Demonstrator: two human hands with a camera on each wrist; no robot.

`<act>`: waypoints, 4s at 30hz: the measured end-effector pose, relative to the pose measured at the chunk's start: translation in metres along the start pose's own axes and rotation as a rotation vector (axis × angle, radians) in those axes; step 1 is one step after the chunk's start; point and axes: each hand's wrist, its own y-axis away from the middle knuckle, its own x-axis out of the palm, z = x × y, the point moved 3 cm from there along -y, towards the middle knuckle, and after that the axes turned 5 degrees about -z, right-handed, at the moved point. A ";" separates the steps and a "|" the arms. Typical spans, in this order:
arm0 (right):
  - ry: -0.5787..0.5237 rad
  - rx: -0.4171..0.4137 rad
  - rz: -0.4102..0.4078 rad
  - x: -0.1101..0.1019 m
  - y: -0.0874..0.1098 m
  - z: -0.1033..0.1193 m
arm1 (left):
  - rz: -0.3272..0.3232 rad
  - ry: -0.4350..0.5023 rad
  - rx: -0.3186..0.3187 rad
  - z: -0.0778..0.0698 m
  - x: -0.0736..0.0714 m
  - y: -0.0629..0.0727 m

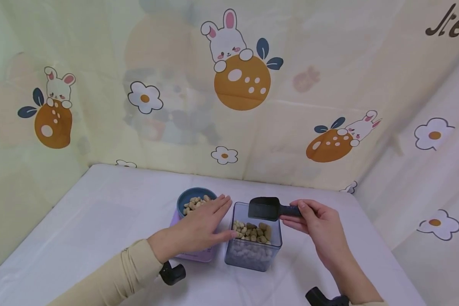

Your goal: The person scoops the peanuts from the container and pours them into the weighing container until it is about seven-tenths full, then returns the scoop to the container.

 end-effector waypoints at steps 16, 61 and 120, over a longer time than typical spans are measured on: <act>0.386 0.000 0.013 0.014 0.003 0.007 | -0.005 -0.049 0.038 -0.013 0.003 -0.008; 0.554 0.093 0.215 0.051 -0.008 0.002 | 0.001 -0.067 -0.030 -0.018 -0.006 -0.009; 0.238 0.231 0.262 0.050 -0.013 -0.008 | -0.024 -0.082 -0.001 -0.015 0.000 -0.012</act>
